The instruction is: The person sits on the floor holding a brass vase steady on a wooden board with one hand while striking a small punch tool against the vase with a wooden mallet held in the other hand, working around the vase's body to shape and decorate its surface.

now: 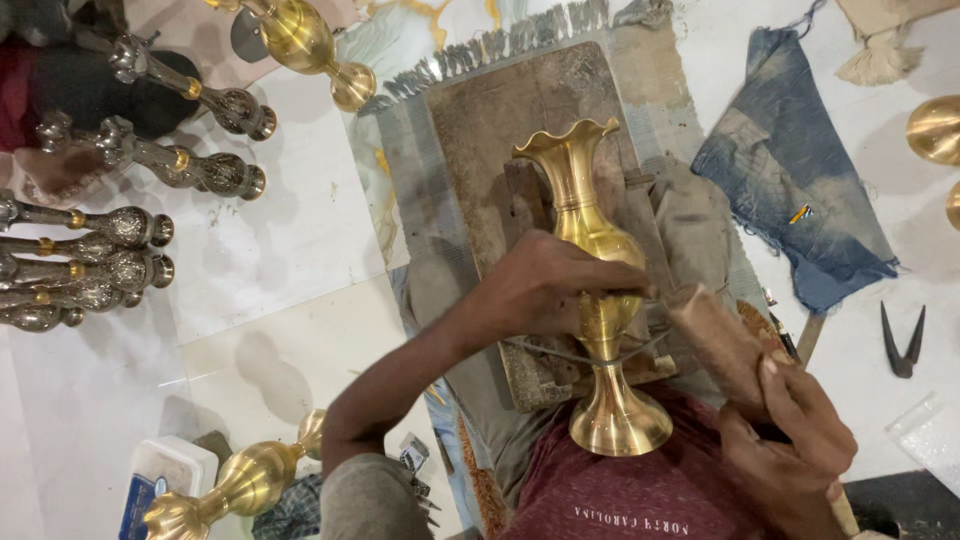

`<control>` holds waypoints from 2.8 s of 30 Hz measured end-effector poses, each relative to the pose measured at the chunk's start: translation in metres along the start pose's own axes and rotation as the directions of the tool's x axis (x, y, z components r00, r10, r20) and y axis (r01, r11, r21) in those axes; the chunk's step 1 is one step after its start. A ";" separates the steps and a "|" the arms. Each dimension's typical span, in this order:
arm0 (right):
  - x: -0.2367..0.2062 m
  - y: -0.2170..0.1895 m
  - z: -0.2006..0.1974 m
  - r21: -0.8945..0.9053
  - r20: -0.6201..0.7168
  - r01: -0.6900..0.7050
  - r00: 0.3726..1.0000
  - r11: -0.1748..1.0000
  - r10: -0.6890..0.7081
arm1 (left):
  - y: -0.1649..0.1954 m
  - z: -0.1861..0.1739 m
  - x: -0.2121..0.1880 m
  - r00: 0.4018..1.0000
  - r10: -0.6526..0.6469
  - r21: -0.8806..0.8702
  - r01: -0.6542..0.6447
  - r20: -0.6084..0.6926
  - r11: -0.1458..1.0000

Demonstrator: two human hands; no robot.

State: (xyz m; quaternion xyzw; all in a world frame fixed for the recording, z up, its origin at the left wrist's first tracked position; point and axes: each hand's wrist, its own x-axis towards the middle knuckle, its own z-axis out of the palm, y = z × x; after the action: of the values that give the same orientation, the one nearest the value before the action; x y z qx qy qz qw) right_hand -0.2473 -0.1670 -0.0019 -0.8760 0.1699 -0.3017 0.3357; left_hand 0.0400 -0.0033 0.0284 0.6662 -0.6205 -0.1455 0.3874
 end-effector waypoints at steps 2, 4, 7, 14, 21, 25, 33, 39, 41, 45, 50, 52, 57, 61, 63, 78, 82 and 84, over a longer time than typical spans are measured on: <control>0.007 0.007 0.002 0.124 0.018 -0.136 0.991 0.983 0.135 | 0.009 0.013 -0.007 0.953 -0.077 -0.007 0.079 -0.292 0.997; 0.019 0.010 0.003 0.200 0.079 -0.205 0.978 0.958 0.193 | 0.025 0.026 -0.014 0.833 -0.180 -0.102 0.148 -0.524 0.984; 0.055 0.008 0.003 0.252 0.219 -0.201 0.965 0.947 0.147 | 0.051 0.043 -0.013 0.617 -0.337 -0.260 0.214 -0.711 0.942; 0.157 -0.019 -0.018 0.261 0.597 -0.184 0.802 0.948 -0.009 | 0.071 0.052 -0.002 0.470 -0.346 -0.171 0.376 -0.812 0.911; 0.230 -0.038 -0.034 -0.130 0.828 0.506 0.528 0.853 -0.187 | 0.055 0.056 -0.007 0.554 -0.269 -0.088 0.332 -0.788 0.939; 0.232 -0.039 -0.041 -0.107 0.786 0.427 0.589 0.898 -0.187 | 0.048 0.044 -0.013 0.702 -0.286 -0.081 0.311 -0.653 0.947; 0.157 -0.009 -0.057 -0.123 0.705 0.068 0.708 0.990 0.039 | 0.036 0.009 -0.002 0.945 -0.171 0.025 0.186 -0.278 0.982; 0.065 -0.003 -0.040 0.064 0.275 -0.131 0.955 0.989 0.109 | 0.029 -0.009 0.018 0.976 -0.188 0.123 0.174 0.111 0.977; 0.041 -0.008 -0.036 0.098 0.236 -0.278 0.939 0.956 0.249 | 0.024 -0.018 0.021 0.994 -0.031 0.044 0.027 0.108 0.999; 0.013 -0.015 -0.015 0.133 -0.039 -0.016 0.999 0.991 0.021 | 0.019 -0.022 0.033 0.964 0.054 -0.010 -0.054 0.260 0.999; -0.023 -0.002 -0.012 -0.002 0.078 -0.240 0.968 0.971 0.240 | 0.013 -0.030 0.043 0.927 0.197 -0.021 -0.201 0.320 0.979; -0.035 0.015 -0.005 0.012 0.075 -0.104 0.992 0.994 0.103 | 0.013 -0.031 0.050 0.913 0.229 -0.037 -0.230 0.337 0.972; -0.063 0.051 0.021 -0.008 -0.076 -0.241 0.968 0.970 0.240 | 0.016 -0.032 0.056 0.869 0.207 -0.023 -0.221 0.450 0.975; -0.076 0.063 0.024 -0.203 0.014 -0.034 0.999 0.979 0.037 | 0.012 -0.034 0.054 0.848 0.363 -0.095 -0.355 0.387 0.930; -0.078 0.065 0.024 -0.350 0.082 -0.316 0.927 0.882 0.365 | 0.009 -0.033 0.052 0.858 0.425 -0.141 -0.401 0.288 0.905; -0.042 0.007 0.014 0.078 0.005 -0.430 0.903 0.900 0.431 | -0.009 -0.016 0.060 0.873 0.340 -0.121 -0.317 0.350 0.941; -0.048 0.014 0.023 0.098 -0.084 -0.371 0.922 0.923 0.379 | -0.009 -0.011 0.061 0.874 0.370 -0.185 -0.326 0.314 0.927; -0.048 0.021 0.028 0.133 -0.034 -0.525 0.846 0.841 0.533 | -0.010 -0.011 0.061 0.868 0.433 -0.239 -0.379 0.245 0.894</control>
State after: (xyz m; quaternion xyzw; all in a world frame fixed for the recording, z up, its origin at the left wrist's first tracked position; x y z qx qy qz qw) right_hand -0.2679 -0.1444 -0.0534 -0.7626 0.3982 -0.2374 0.4512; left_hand 0.0664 -0.0575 0.0462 0.4530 -0.7811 -0.2133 0.3731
